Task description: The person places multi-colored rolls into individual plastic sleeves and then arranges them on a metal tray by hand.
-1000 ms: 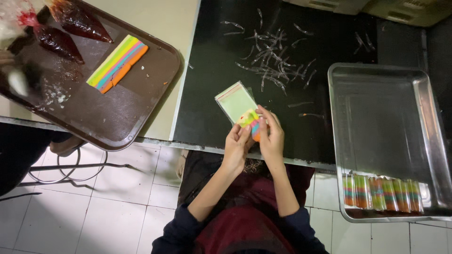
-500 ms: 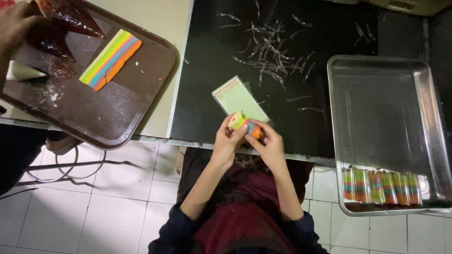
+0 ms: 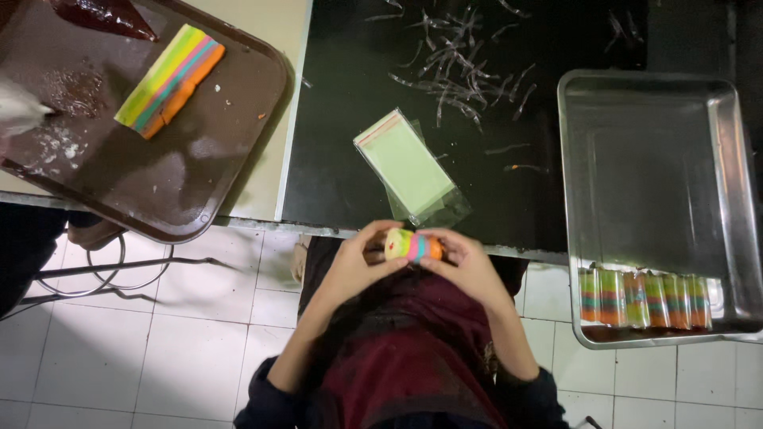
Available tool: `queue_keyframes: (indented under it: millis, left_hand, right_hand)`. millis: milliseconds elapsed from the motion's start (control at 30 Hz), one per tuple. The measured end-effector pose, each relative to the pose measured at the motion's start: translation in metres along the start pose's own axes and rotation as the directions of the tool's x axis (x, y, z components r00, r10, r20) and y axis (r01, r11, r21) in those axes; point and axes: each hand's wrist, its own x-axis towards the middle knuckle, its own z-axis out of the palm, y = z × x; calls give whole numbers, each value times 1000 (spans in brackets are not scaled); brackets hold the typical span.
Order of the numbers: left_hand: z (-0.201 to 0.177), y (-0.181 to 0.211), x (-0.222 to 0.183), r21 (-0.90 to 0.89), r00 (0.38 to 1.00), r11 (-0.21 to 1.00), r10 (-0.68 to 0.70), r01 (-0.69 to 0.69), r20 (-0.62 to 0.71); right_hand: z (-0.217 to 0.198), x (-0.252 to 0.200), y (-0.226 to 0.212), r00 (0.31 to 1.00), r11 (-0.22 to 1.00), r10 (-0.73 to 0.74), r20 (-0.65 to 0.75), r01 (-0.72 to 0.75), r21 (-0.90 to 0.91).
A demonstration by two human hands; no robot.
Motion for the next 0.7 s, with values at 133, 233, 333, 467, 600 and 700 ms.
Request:
queue_keyframes:
  millis: [133, 233, 333, 467, 600, 700]
  left_hand:
    - [-4, 24, 27, 160, 979, 966, 202, -204, 27]
    - [-10, 27, 55, 298, 949, 903, 311, -311, 49]
    - [-17, 16, 73, 477, 911, 783, 397, -399, 111]
    - [-18, 6, 84, 666, 853, 565, 470, -487, 225]
    - [-14, 9, 74, 715, 835, 483, 482, -506, 265]
    - [-13, 15, 67, 778, 815, 335, 452, -531, 362]
  right_hand:
    - [-19, 39, -11, 986, 978, -142, 92, 154, -139]
    - [-25, 65, -26, 962, 934, -244, 119, 267, -239]
    - [-34, 87, -30, 952, 900, -260, 159, 299, -317]
    - [-45, 107, -13, 933, 866, -278, 228, 346, -361]
    - [-49, 110, -15, 898, 780, -343, 274, 435, -450]
    - [-51, 111, -16, 882, 753, -377, 284, 470, -460]
